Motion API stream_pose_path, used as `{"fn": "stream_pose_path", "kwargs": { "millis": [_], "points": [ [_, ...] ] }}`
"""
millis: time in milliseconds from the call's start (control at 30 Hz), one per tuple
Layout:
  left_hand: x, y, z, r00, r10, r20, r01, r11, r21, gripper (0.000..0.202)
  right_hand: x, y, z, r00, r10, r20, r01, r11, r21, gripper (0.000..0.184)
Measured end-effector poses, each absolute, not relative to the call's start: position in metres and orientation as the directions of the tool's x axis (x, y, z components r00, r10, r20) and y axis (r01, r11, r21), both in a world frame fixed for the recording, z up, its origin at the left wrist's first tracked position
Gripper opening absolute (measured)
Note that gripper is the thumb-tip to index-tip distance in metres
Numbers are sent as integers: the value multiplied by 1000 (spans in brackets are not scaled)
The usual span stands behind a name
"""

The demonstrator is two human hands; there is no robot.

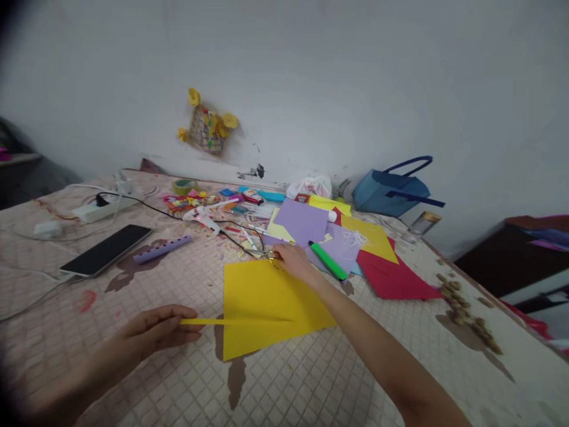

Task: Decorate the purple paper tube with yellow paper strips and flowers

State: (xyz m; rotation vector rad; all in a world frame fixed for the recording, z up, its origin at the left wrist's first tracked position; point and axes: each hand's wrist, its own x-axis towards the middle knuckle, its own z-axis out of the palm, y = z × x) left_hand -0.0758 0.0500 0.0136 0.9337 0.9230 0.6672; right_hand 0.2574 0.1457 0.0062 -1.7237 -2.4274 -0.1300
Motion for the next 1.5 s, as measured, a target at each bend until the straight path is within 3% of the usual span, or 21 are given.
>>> {"fn": "stream_pose_path", "kwargs": {
  "millis": [167,333,667,933,1033,1200,1367,1433,1500],
  "points": [
    [-72,59,17,495,792,-357,-76,449,890,37,256,144,11,-345,923,171,937,349,8,12],
    [-64,81,16,600,735,-318,-79,449,890,31,284,153,50,-292,925,243,956,290,45,14],
    [-47,144,13,618,709,-340,-93,496,864,26,388,237,99,210,896,390,969,-243,37,21],
    [-57,166,4,631,708,-318,-82,469,879,28,402,265,110,426,774,469,887,-460,-47,31],
    [-60,168,2,629,706,-325,-61,461,885,26,372,244,92,385,806,450,913,-403,-60,37],
    [-60,167,3,627,703,-336,-31,454,891,24,321,194,44,215,938,272,976,-203,-73,32],
    [-60,162,4,601,724,-339,-55,460,886,24,299,172,33,138,909,393,986,-87,-145,25],
    [-62,161,4,588,731,-346,-52,461,886,24,281,159,36,44,876,480,974,68,-215,20],
    [-63,161,4,596,728,-340,-51,457,888,24,255,139,33,-65,897,438,900,242,-362,18]
  ]
}}
